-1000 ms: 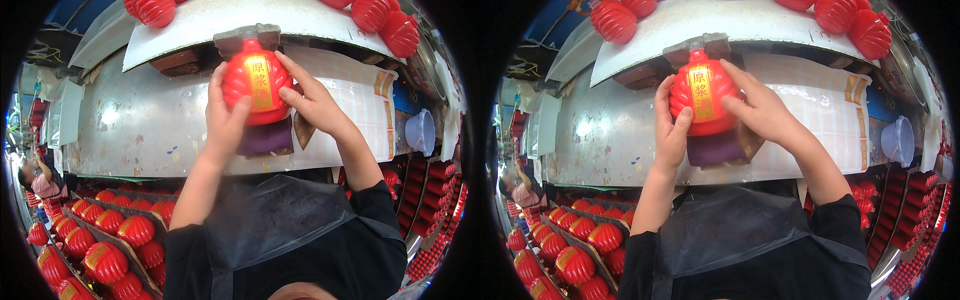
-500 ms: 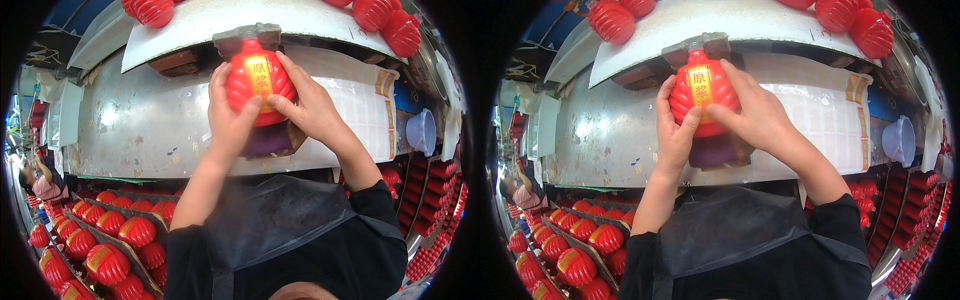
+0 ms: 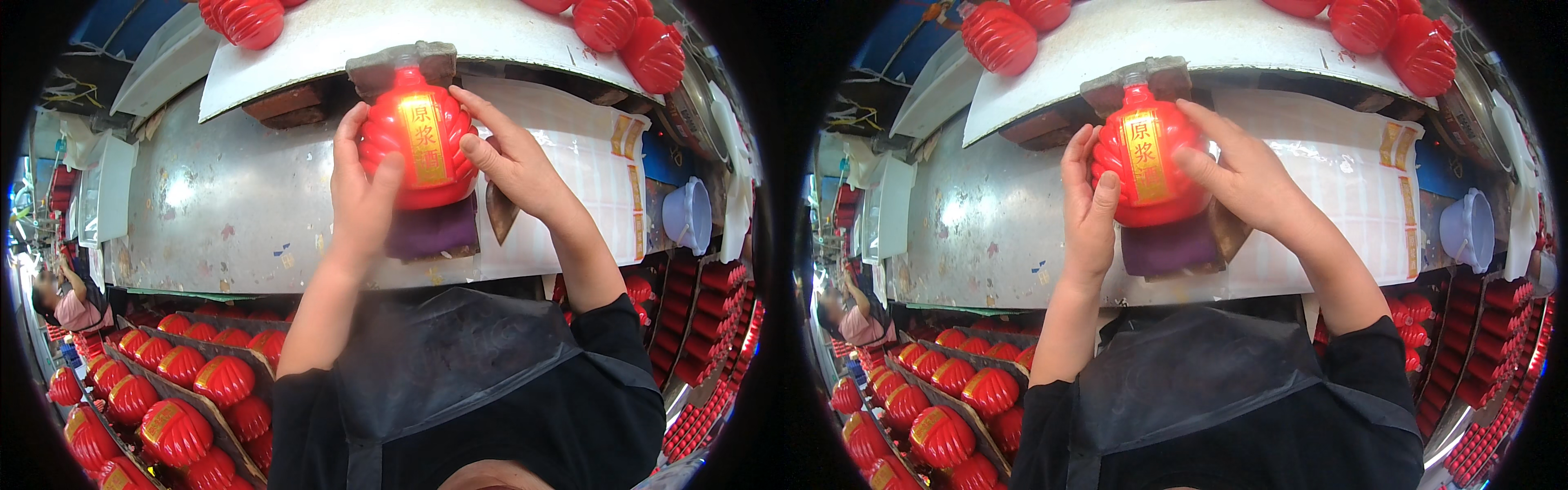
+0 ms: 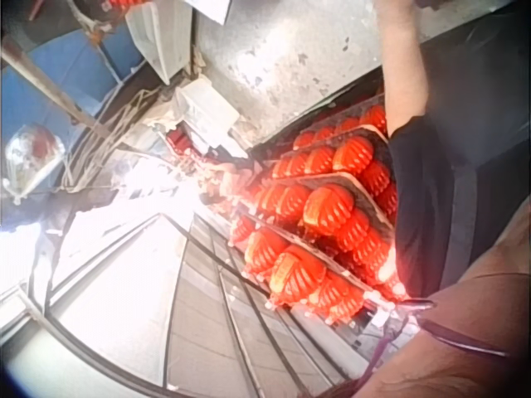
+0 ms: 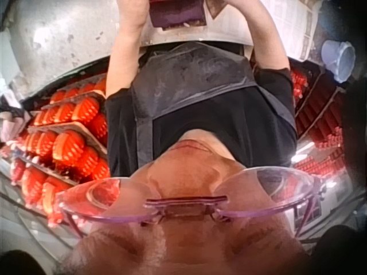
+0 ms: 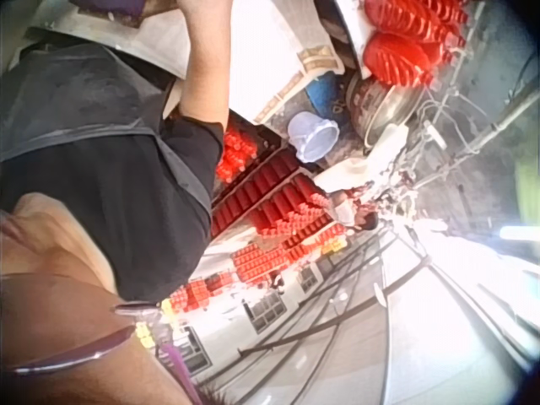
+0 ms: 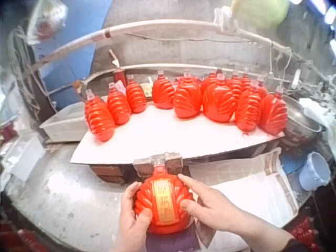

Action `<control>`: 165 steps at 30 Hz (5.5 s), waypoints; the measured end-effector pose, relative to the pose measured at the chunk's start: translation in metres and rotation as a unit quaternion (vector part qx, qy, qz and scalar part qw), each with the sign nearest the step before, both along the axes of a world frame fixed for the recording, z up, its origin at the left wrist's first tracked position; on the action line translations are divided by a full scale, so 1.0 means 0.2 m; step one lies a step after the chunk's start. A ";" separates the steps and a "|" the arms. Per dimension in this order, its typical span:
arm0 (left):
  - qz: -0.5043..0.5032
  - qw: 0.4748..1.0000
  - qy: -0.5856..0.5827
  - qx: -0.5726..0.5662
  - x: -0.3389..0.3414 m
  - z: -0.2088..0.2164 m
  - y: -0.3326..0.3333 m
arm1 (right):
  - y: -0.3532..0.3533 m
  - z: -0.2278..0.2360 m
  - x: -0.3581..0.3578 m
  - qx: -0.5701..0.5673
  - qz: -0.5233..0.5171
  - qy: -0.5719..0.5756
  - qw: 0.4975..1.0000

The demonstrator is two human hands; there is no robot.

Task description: The person repeatedly picks up red plastic containers, places a gold label on each, smooths it with their fingers, and sets the labeled container aside. The process is repeated for multiple containers in a consistent sequence.

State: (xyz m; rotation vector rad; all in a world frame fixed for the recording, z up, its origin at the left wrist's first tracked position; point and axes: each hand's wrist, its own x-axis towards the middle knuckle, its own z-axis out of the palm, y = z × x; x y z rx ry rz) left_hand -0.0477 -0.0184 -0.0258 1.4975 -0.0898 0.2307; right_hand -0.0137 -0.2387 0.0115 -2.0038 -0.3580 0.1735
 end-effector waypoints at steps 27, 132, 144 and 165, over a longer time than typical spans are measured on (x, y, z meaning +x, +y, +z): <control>-0.044 0.902 -0.125 0.411 0.15 0.13 0.07 | 0.03 0.09 0.11 -0.120 0.046 -0.202 0.971; -0.153 0.982 0.070 0.091 0.24 0.20 0.06 | 0.12 0.13 0.36 -0.005 0.055 -0.384 0.922; -0.096 0.988 0.075 0.094 0.15 0.29 -0.01 | 0.12 0.31 0.19 -0.088 0.160 -0.450 0.874; -0.052 0.974 0.103 -0.197 0.22 0.20 0.08 | 0.05 -0.04 -0.17 0.026 0.134 -0.464 0.875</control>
